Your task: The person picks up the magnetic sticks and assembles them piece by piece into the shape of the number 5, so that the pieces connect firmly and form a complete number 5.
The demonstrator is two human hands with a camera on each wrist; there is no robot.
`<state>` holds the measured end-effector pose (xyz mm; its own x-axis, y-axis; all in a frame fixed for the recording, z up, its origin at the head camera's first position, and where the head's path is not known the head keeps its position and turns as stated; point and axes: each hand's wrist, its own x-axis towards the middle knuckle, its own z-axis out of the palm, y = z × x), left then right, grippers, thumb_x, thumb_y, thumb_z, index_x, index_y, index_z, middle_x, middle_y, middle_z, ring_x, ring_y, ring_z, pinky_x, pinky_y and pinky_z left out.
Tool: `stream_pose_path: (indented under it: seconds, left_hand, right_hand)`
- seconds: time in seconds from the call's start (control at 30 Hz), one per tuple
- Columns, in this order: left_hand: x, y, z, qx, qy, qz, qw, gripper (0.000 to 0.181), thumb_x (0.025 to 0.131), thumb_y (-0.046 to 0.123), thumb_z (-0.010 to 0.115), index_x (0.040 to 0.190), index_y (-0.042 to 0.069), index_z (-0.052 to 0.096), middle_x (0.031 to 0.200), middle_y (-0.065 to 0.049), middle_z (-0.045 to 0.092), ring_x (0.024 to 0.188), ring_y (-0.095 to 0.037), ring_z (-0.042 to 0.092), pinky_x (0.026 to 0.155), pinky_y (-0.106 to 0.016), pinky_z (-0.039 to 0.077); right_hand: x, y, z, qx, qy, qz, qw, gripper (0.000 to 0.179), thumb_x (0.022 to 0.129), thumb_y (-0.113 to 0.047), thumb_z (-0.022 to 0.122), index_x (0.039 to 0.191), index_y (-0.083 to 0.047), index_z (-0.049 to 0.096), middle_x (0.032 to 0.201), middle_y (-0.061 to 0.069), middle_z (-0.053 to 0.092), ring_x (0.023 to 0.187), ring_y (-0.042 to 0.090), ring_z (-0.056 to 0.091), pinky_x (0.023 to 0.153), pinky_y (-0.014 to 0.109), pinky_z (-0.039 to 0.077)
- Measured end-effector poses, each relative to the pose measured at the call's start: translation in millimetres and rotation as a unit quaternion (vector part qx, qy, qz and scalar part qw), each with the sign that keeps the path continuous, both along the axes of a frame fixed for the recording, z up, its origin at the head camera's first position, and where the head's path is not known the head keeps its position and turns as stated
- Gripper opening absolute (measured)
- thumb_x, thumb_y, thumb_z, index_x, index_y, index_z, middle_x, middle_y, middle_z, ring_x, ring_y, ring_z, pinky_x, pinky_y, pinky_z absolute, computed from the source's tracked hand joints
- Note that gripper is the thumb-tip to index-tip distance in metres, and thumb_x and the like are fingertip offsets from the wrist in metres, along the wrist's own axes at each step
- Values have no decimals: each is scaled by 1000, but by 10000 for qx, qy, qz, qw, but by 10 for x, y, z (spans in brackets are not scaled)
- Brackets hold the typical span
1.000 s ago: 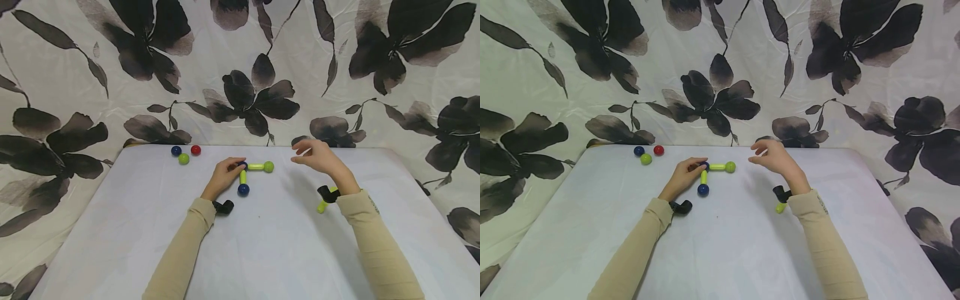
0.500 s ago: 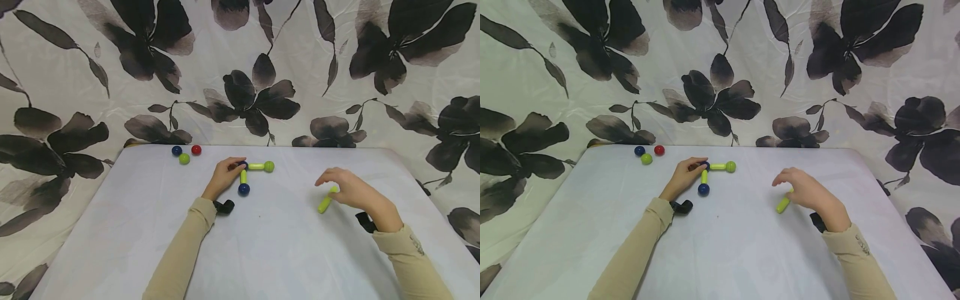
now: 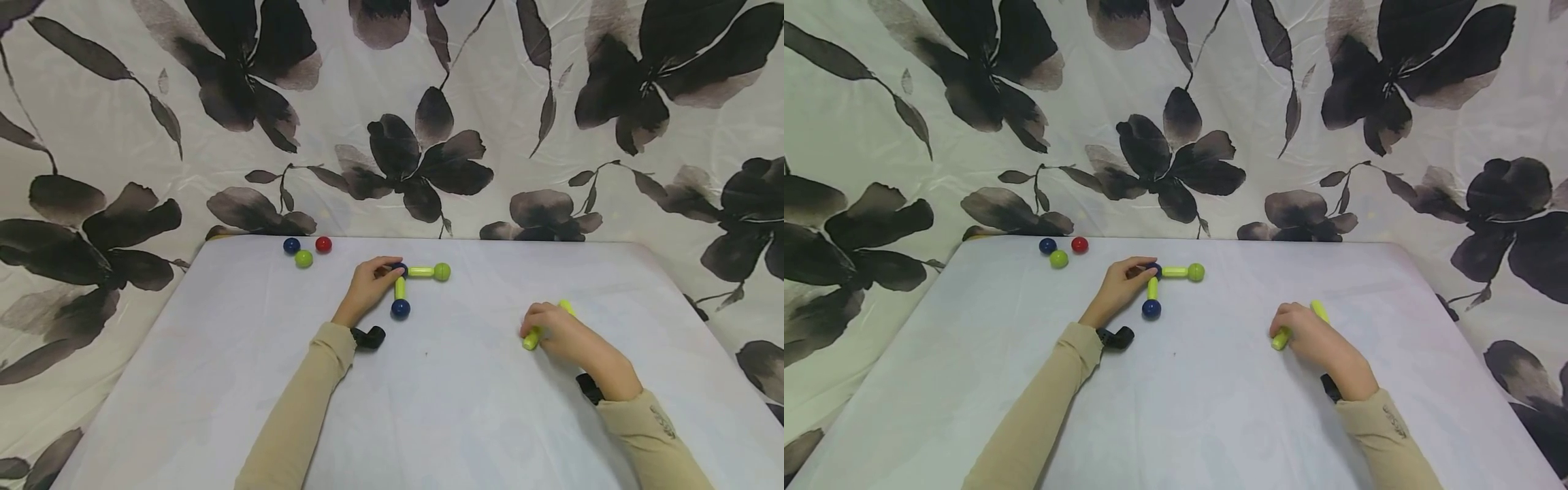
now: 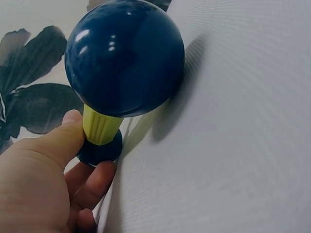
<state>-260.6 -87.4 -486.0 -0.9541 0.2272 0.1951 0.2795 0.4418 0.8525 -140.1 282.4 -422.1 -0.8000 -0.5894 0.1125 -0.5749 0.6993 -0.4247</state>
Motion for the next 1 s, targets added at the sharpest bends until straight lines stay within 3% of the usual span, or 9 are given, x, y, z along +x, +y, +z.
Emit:
stream_pose_path:
  seconds: [0.13,0.53,0.67,1.0]
  left_hand:
    - [1,5,-2,40,28,2,10000,33,96,27,67,126,12,69,113,-6,68,93,-19,59,84,-33,47]
    - [-15,-1,-30,94,89,-43,9999,33,96,26,68,125,11,69,109,-6,68,91,-20,58,81,-32,47]
    - [-15,-5,-33,107,79,-30,9999,32,96,26,68,124,10,69,107,-6,68,90,-20,57,80,-32,47]
    - [-6,0,-13,129,20,-22,9999,32,96,26,68,124,11,69,109,-6,68,92,-19,58,81,-32,47]
  right_hand:
    - [-3,-12,-37,44,138,-63,9999,45,68,30,55,80,-10,72,87,-3,62,88,26,61,79,42,50]
    - [14,-73,-8,200,267,-315,9989,26,74,16,76,86,-6,72,88,1,67,85,25,67,77,39,54]
    - [25,-95,-14,181,369,-463,9981,25,74,15,78,90,-3,72,89,5,69,85,26,67,76,39,54]
    - [-5,-95,-50,-103,591,-360,9975,25,77,15,75,96,1,67,94,9,69,89,29,68,77,43,54]
